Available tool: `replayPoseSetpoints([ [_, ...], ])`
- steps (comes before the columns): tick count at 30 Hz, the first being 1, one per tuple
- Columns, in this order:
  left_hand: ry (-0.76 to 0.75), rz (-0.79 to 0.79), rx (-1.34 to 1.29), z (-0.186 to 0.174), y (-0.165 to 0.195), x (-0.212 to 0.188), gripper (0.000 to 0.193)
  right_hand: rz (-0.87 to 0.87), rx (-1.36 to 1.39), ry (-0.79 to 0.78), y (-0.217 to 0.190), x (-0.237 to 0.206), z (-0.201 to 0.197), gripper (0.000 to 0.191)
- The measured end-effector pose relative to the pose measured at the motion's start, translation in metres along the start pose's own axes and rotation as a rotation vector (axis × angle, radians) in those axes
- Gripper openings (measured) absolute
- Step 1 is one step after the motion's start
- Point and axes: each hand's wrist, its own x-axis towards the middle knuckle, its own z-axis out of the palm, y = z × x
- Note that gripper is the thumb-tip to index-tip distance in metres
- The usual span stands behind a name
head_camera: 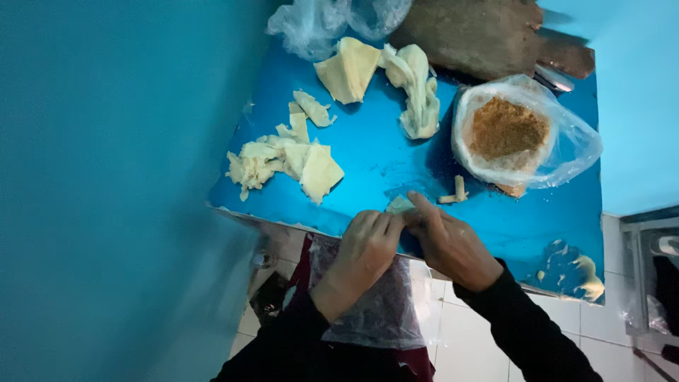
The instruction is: The person folds triangular pastry wrappers over a brown filling and rolls them into cylinders by hand, collecting the finished rolls. They take new wrappers from a stack, place filling from a plastic-lined bowl, and set completed rolls aside on the blue metal table.
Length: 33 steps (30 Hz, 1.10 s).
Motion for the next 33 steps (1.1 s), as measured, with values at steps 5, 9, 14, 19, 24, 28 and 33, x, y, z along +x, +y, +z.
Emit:
replayPoseSetpoints([
  [5, -0.032, 0.093, 0.066, -0.001, -0.004, 0.001, 0.022, -0.105, -0.050, 0.039, 0.000, 0.007, -0.001, 0.067],
  [9, -0.115, -0.096, -0.066, 0.004, -0.016, 0.020, 0.009, 0.329, 0.391, -0.165, 0.005, 0.029, -0.016, 0.072],
  [14, -0.267, -0.229, -0.127, 0.002, -0.025, 0.028, 0.004, 0.279, 0.425, -0.121, 0.005, 0.029, -0.013, 0.071],
  [19, -0.021, 0.085, 0.185, -0.003, -0.009, 0.007, 0.021, -0.007, -0.001, 0.054, 0.000, 0.010, 0.006, 0.065],
  [24, -0.097, 0.073, 0.213, -0.006, -0.006, 0.009, 0.014, 0.047, 0.055, 0.028, -0.004, 0.011, 0.004, 0.061],
  [28, -0.053, 0.054, 0.097, -0.009, -0.005, 0.006, 0.024, 0.224, 0.304, -0.066, -0.004, 0.011, -0.008, 0.061],
  [33, -0.110, 0.062, 0.179, -0.011, -0.001, -0.001, 0.025, 0.182, 0.178, 0.021, -0.001, 0.004, -0.004, 0.062],
])
